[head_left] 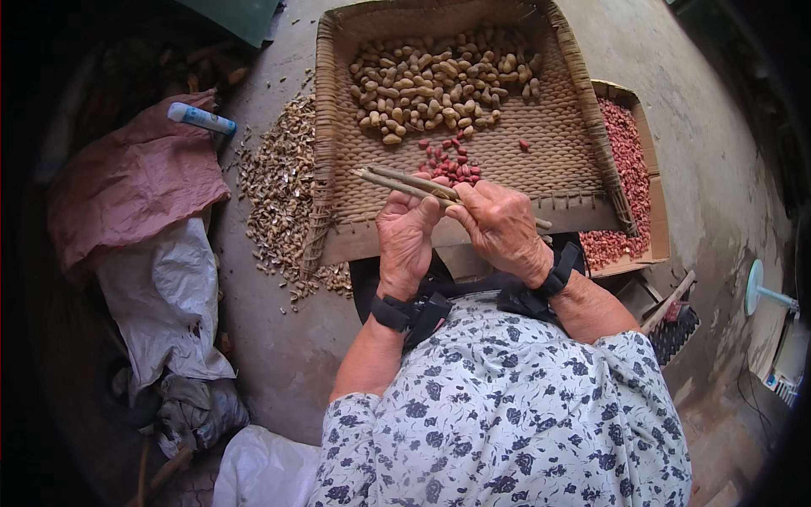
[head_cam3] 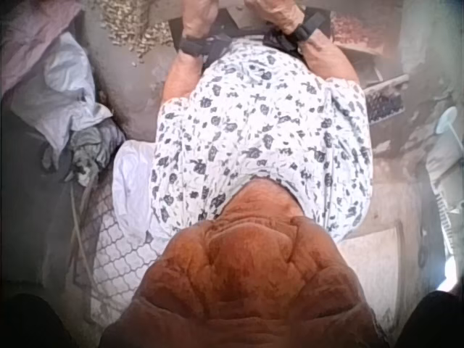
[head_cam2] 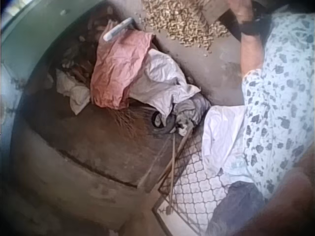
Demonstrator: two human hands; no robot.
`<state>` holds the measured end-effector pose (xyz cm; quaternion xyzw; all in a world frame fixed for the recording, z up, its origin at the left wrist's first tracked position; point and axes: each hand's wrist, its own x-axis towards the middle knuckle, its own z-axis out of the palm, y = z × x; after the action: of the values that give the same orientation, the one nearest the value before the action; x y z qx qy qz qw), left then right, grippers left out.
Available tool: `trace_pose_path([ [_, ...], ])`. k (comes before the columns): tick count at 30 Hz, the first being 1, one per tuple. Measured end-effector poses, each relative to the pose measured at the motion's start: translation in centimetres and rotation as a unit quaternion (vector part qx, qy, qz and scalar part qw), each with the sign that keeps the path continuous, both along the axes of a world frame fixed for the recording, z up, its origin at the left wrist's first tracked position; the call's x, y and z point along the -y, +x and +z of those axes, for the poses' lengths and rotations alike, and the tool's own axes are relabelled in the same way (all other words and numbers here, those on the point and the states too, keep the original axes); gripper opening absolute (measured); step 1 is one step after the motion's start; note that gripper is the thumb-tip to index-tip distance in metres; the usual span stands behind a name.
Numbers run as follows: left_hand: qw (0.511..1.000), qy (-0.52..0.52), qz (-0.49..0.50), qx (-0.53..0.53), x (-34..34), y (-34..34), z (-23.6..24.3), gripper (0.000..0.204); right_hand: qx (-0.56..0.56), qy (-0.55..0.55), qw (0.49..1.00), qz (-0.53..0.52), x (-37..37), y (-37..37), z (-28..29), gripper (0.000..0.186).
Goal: Shelling peanuts by hand and sorting the kernels into a box while discarding shells.
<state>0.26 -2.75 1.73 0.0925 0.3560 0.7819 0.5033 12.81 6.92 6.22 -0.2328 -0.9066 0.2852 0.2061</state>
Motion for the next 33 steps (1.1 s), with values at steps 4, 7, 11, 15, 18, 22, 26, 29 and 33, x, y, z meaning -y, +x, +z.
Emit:
trace_pose_path([
  [4,0.999,-0.030,0.031,-0.005,-0.3,0.3,0.3,0.029,0.003,-0.022,1.000,-0.009,-0.1,-0.1,-0.3,0.022],
  [7,0.997,-0.057,0.034,-0.037,-0.5,0.1,0.4,0.029,-0.011,-0.083,0.996,-0.012,-0.3,-0.3,-0.9,0.021],
  [11,0.996,-0.064,0.020,-0.065,-0.2,0.1,0.4,0.023,-0.006,-0.184,0.983,-0.004,-0.9,-0.2,-1.5,0.034],
  [15,0.993,-0.077,0.025,-0.082,-0.3,0.4,1.1,0.021,0.033,-0.193,0.981,0.008,-0.9,-0.2,-0.8,0.043],
  [18,0.992,-0.103,0.023,-0.075,-0.4,0.7,1.2,0.022,-0.141,-0.154,0.977,-0.029,-0.7,-0.7,-1.9,0.038],
  [22,0.990,-0.114,0.028,-0.072,-0.1,0.8,1.2,0.020,-0.056,-0.259,0.964,-0.021,-1.2,-0.5,-1.0,0.022],
  [26,0.984,-0.127,0.023,-0.121,-0.2,1.2,2.0,0.015,-0.076,-0.281,0.957,-0.011,-1.0,-0.8,-1.3,0.018],
  [29,0.972,-0.166,0.023,-0.162,-0.2,1.1,2.3,0.011,-0.088,-0.261,0.961,-0.018,-0.5,-0.9,-1.4,0.016],
  [33,0.962,-0.178,0.030,-0.207,-0.3,1.3,2.1,0.009,-0.078,-0.185,0.979,-0.028,-0.1,-1.1,-1.9,0.014],
])
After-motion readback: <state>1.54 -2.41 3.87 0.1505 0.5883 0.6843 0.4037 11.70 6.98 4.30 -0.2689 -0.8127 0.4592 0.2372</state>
